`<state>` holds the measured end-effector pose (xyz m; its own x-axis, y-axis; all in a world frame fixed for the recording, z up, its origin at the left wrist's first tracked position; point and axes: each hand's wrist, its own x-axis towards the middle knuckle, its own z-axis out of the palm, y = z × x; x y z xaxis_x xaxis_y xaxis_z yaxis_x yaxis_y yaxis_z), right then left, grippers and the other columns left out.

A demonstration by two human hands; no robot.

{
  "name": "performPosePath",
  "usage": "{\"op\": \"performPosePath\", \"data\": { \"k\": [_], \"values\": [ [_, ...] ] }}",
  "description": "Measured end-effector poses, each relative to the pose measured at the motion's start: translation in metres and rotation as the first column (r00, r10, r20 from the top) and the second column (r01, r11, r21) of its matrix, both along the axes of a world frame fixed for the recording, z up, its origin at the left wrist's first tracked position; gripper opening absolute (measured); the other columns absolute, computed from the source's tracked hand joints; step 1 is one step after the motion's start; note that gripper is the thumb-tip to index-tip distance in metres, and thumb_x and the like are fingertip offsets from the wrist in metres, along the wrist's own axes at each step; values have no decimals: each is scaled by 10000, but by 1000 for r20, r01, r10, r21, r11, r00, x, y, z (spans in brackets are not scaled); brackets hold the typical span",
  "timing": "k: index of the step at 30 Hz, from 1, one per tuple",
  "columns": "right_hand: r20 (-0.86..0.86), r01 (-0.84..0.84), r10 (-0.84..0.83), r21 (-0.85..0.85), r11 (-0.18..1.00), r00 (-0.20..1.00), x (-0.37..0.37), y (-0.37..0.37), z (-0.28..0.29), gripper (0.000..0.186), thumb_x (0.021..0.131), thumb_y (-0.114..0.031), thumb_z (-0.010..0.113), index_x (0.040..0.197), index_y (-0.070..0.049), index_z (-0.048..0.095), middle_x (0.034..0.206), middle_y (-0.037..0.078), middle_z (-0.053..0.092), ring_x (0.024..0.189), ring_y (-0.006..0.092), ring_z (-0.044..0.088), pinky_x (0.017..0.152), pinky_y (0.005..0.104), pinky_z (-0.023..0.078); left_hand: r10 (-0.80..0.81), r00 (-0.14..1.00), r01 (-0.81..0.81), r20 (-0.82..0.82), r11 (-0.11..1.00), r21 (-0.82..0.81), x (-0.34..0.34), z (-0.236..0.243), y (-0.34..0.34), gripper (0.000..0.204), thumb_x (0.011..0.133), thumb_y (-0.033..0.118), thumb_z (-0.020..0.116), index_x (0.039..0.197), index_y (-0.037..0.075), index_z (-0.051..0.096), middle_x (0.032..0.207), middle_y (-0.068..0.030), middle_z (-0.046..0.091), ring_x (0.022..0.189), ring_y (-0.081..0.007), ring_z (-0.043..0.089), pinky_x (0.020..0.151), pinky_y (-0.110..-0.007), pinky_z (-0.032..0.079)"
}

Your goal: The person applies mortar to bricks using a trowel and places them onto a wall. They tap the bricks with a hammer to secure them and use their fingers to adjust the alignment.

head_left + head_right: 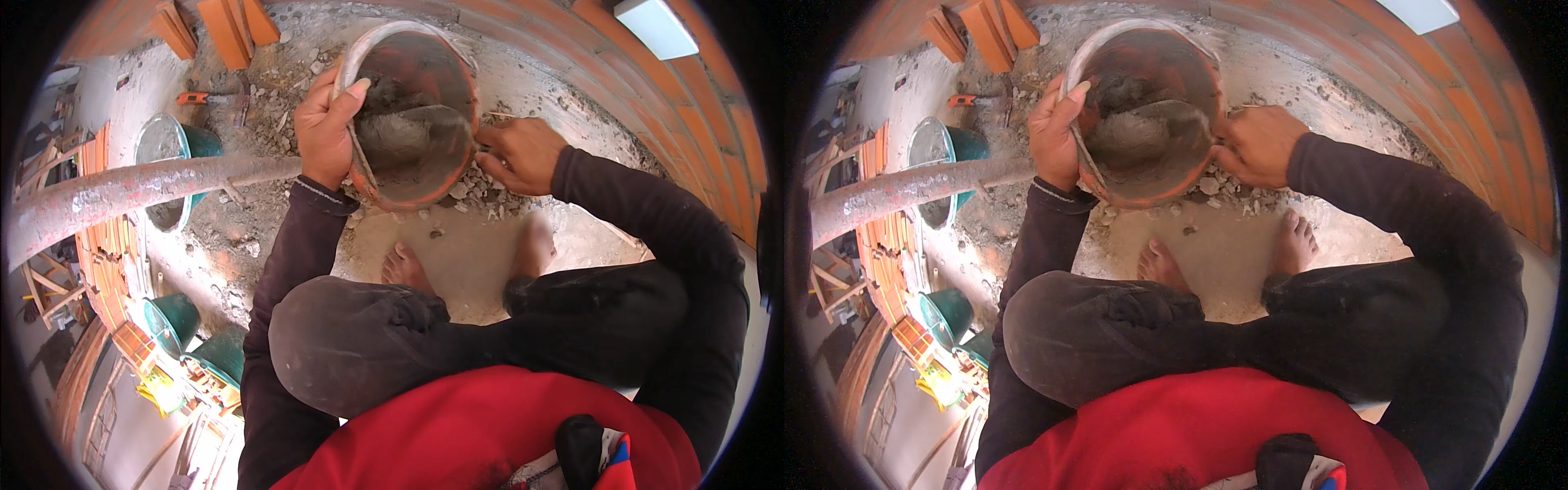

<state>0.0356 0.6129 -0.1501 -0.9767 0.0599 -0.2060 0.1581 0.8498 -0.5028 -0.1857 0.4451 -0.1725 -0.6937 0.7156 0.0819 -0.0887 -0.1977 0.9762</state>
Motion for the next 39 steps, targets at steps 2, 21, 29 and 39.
{"op": "performPosePath", "data": {
  "k": [2,21,29,39],
  "values": [
    [-140,-4,18,102,995,990,11,6,-28,207,897,-210,588,983,-21,584,677,194,594,726,408,614,650,491,488,-39,997,38,-63,999,-27,3,0,1,167,865,77,669,796,-75,664,1217,-149,623,1043,-164,573,891,-298,426],
    [38,-109,103,217,970,994,12,66,40,258,860,-210,654,1068,-79,573,790,187,647,817,403,632,719,508,480,-48,990,46,-135,999,-18,7,3,1,230,856,88,676,704,-74,616,1223,-168,628,1007,-154,587,843,-298,441],
    [105,-43,-9,484,874,994,23,74,7,126,869,-140,564,988,-124,602,821,115,676,801,354,663,667,463,514,-51,976,42,-210,998,-45,11,9,4,213,848,81,676,716,-76,619,1204,-175,632,1001,-162,585,829,-294,437],
    [40,-42,24,540,840,999,10,74,-11,198,797,-80,564,979,-128,627,868,100,685,809,314,679,680,426,535,-91,973,76,-212,994,-79,9,4,-2,199,900,103,630,915,-91,672,1274,-137,579,1066,-166,546,914,-292,401]
  ]
}}
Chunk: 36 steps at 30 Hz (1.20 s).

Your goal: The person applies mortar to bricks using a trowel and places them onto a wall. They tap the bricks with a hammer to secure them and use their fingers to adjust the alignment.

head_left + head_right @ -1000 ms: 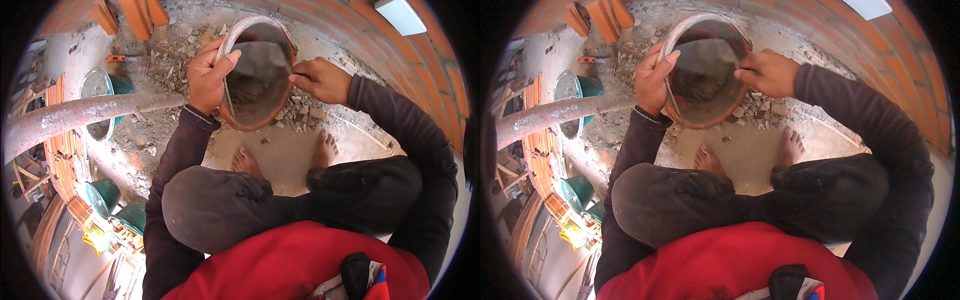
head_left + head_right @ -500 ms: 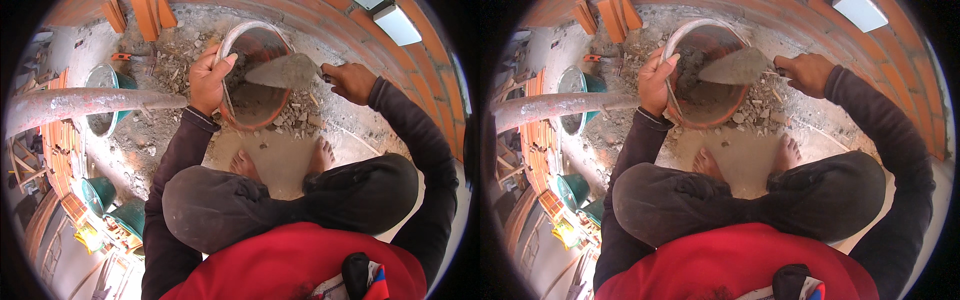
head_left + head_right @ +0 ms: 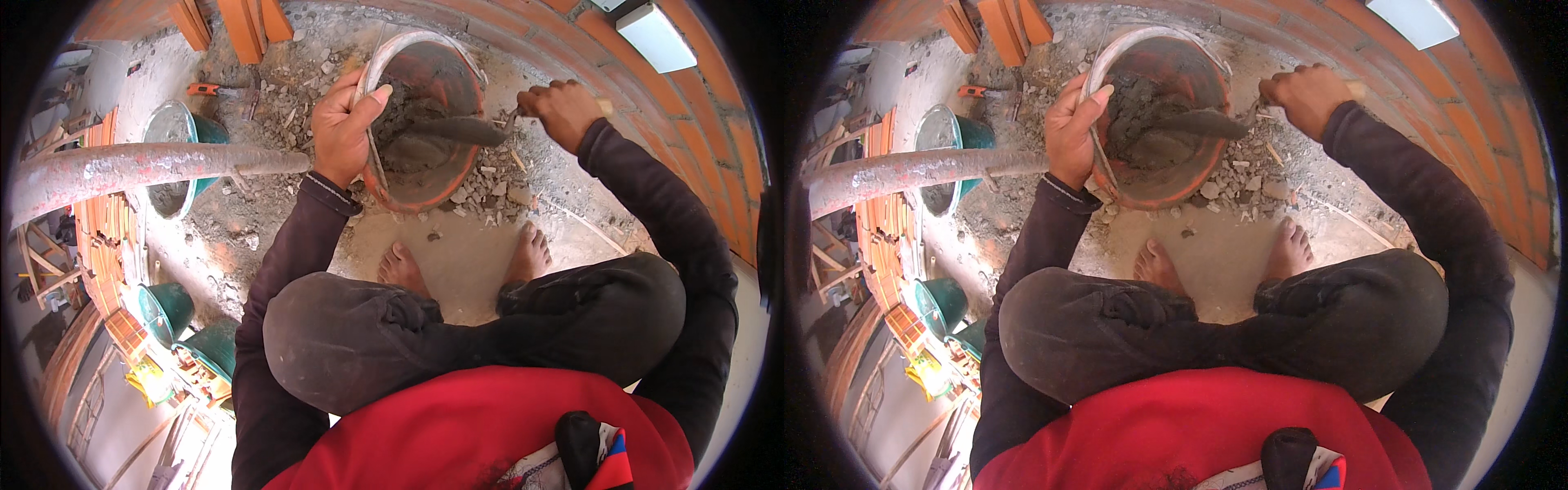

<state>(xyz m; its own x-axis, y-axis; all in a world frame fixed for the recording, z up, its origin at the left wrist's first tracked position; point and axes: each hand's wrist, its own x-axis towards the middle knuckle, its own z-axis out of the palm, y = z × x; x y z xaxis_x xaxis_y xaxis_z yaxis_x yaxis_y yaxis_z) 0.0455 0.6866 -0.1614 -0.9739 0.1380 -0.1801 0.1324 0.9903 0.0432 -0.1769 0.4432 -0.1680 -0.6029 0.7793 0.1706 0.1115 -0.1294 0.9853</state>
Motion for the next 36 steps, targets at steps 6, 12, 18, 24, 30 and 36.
{"op": "performPosePath", "data": {
  "k": [6,12,18,24,30,36],
  "values": [
    [79,-28,45,-201,979,996,-1,-15,-16,210,786,-78,562,973,-100,654,846,135,687,804,342,676,691,439,537,47,998,-47,-42,999,20,10,5,7,224,850,87,670,706,-73,607,1204,-177,637,1017,-169,587,845,-295,438],
    [128,31,20,-387,921,992,5,-44,-48,226,767,-130,594,978,-80,661,826,188,672,817,386,662,724,475,527,33,998,-34,-58,999,-22,10,8,7,211,866,85,654,741,-81,621,1219,-164,627,1022,-162,575,866,-288,426],
    [160,105,27,-757,645,987,25,-65,-65,246,679,-169,661,884,-41,610,767,212,632,782,417,633,687,484,491,112,960,-132,255,989,61,-13,-9,-20,214,932,105,576,961,-90,658,1221,-122,618,1052,-141,552,901,-277,415],
    [-100,-56,-36,-779,625,994,29,-52,-44,276,669,-154,670,909,-32,609,755,216,613,758,429,610,670,465,484,209,947,-234,245,969,78,-27,-13,-50,322,998,143,447,1176,-79,596,1178,-100,632,1060,-187,597,940,-302,439],
    [-137,-24,-206,-881,472,969,-8,-22,25,179,711,-86,648,871,-21,601,675,134,580,604,246,567,614,367,468,221,850,-310,479,944,115,-33,-18,-57,328,1000,164,455,1189,-74,579,1161,-92,628,1050,-180,597,925,-301,450],
    [-204,15,-353,-849,528,913,-69,18,96,105,765,-83,636,836,-29,580,646,53,552,593,136,532,554,336,459,200,833,-312,517,940,139,-33,-27,-48,314,985,151,501,1169,-87,593,1185,-53,596,1042,-149,580,920,-283,436]
  ]
}}
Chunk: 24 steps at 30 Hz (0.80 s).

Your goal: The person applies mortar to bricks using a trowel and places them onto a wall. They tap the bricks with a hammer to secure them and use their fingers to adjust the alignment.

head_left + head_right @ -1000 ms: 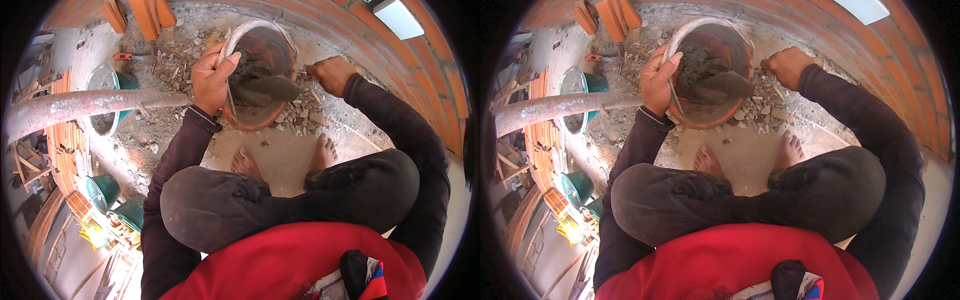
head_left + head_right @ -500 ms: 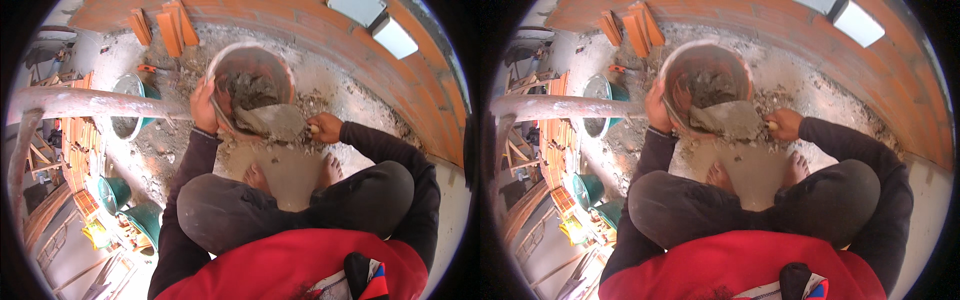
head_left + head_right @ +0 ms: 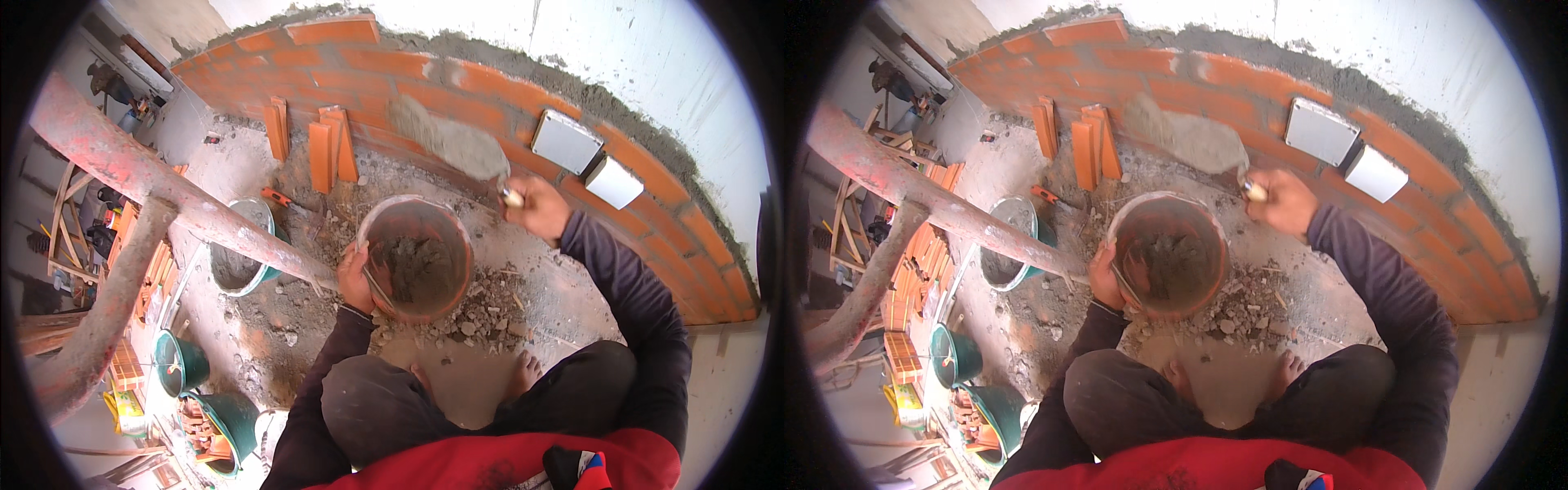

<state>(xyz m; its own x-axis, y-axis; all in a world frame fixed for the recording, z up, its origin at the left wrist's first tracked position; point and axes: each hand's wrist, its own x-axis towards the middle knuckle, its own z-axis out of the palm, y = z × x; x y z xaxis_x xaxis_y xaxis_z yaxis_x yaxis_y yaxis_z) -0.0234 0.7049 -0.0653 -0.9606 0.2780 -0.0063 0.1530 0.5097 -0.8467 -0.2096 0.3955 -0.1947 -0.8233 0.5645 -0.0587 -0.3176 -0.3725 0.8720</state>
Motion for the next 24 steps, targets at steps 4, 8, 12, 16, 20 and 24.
{"op": "performPosePath", "data": {
  "k": [4,8,12,16,20,24],
  "values": [
    [174,90,-63,-151,984,983,-48,4,57,104,801,-99,628,843,-22,572,654,28,525,556,119,534,465,303,467,21,999,-21,-41,1000,-13,0,-3,-2,315,976,145,521,1164,-96,599,1198,-33,564,1044,-137,562,919,-274,420],
    [151,119,-81,-258,959,985,-80,21,59,96,820,-109,615,868,-40,568,695,16,501,527,114,505,429,288,460,28,1000,-28,-10,999,-31,-3,-10,4,297,966,143,539,1117,-99,619,1193,-33,557,1046,-136,549,926,-277,405],
    [183,146,-75,-409,901,980,-97,25,64,82,831,-127,608,857,-62,565,690,6,490,534,110,490,438,279,449,38,999,-38,-14,999,-13,-3,-12,6,229,951,120,556,990,-87,647,1181,-37,551,1023,-123,533,913,-270,388],
    [175,100,-6,-534,839,984,-98,28,70,79,856,-142,603,854,-72,565,669,-2,492,536,109,493,441,278,441,38,999,-39,-14,999,-32,-5,-11,2,229,949,123,564,962,-91,642,1164,-37,549,1001,-120,527,892,-271,388],
    [164,129,-40,-579,805,986,-93,32,77,111,889,-172,610,860,-76,562,655,-9,509,527,105,497,436,275,435,-31,991,15,-131,993,-118,-14,-21,-1,272,975,139,509,1151,-59,569,1162,-85,600,1034,-168,577,919,-308,435],
    [155,137,-50,-619,773,987,-88,40,71,143,902,-206,626,857,-87,560,643,-9,522,503,100,497,423,264,428,-46,998,40,-52,992,-117,-7,1,11,268,960,161,569,987,-96,640,1205,-57,551,1030,-130,528,894,-278,394]
  ]
}}
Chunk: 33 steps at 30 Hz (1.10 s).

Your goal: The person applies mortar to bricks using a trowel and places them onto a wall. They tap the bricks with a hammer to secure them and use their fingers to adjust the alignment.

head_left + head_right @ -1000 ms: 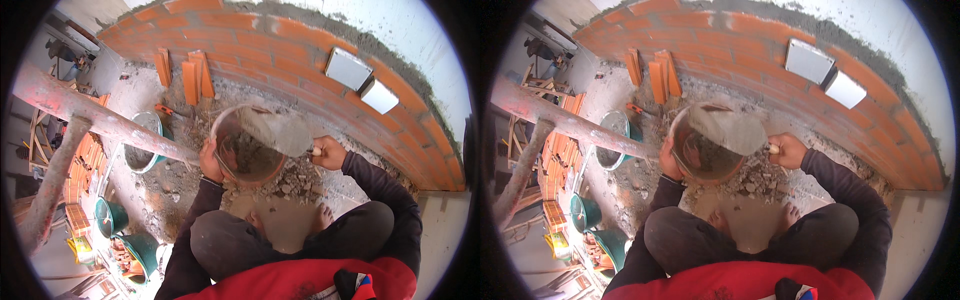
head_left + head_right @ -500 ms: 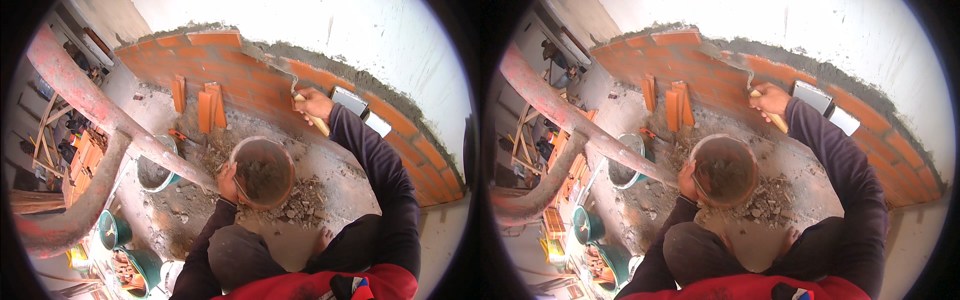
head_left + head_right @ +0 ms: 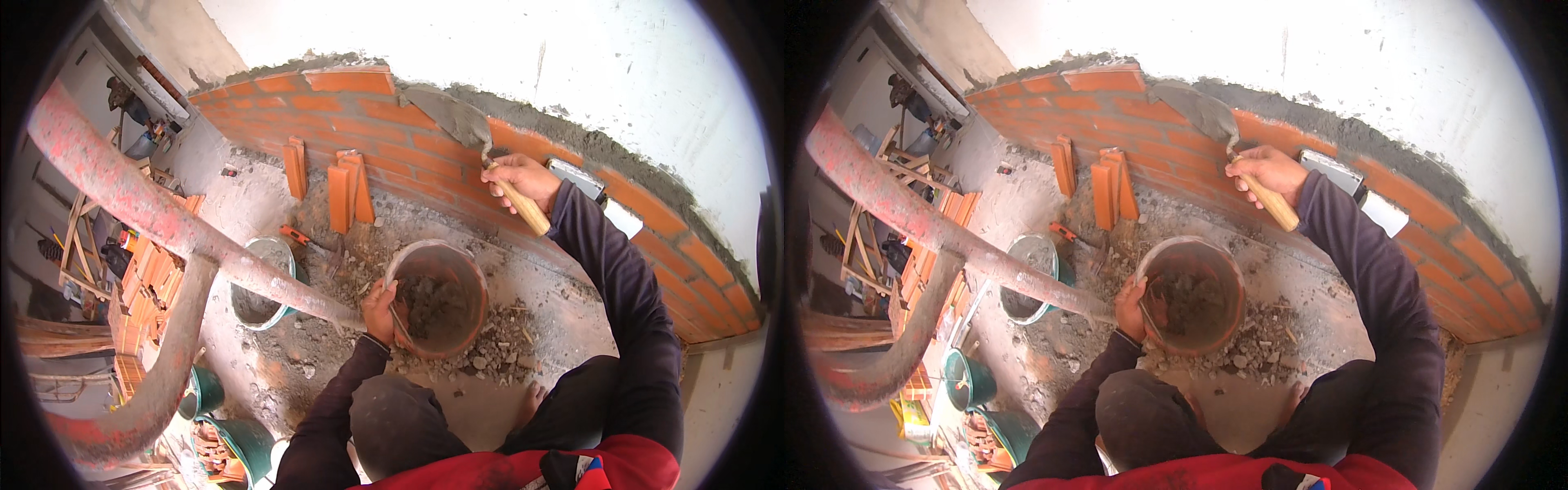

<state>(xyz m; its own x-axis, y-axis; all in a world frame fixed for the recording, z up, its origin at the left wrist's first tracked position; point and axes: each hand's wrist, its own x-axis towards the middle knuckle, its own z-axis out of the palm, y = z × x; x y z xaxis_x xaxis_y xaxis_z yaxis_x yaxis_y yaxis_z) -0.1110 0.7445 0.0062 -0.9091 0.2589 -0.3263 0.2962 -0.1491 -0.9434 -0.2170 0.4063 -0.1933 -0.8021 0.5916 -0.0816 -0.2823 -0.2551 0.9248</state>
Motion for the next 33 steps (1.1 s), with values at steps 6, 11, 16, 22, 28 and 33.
{"op": "performPosePath", "data": {
  "k": [6,11,16,22,28,33],
  "values": [
    [-50,27,-35,-157,987,998,14,4,-8,169,941,-234,597,901,-76,553,645,-9,534,447,89,498,378,240,415,-65,991,48,-116,989,-142,7,29,18,316,965,208,580,976,-100,651,1257,-112,580,1085,-183,546,932,-308,402],
    [-18,54,-61,-251,966,998,32,-1,-14,163,931,-225,599,883,-79,543,671,6,538,472,100,506,393,260,430,-174,937,69,-304,942,-328,12,38,32,360,985,254,551,1064,-82,651,1282,-150,575,1101,-231,558,950,-340,408],
    [-66,44,-59,-209,977,996,59,-27,-27,240,969,-283,569,873,-66,530,652,24,538,458,123,514,384,281,435,-142,960,22,-241,897,-442,13,41,22,426,992,317,531,1144,-67,635,1340,-169,555,1123,-236,567,953,-327,414],
    [-140,37,-91,-346,938,986,8,-48,10,360,998,-414,487,859,-83,504,626,18,498,444,132,485,401,290,429,-144,945,-45,-294,832,-552,15,68,27,413,983,315,544,1178,-37,637,1336,-142,573,1173,-223,559,986,-307,409],
    [-68,87,-122,-385,919,990,-32,-62,-4,360,978,-422,513,847,-87,499,632,16,495,467,137,486,424,308,434,-64,947,-105,-315,864,-492,44,65,53,336,948,236,575,1157,-13,659,1313,-145,592,1194,-256,555,1018,-324,392],
    [-6,187,-188,-93,978,982,-5,-65,-7,343,977,-362,527,824,-56,508,614,29,509,442,143,503,393,313,435,8,943,-183,-333,848,-498,58,64,59,331,920,245,610,1127,-4,678,1294,-139,606,1204,-268,551,1023,-341,390]
  ]
}}
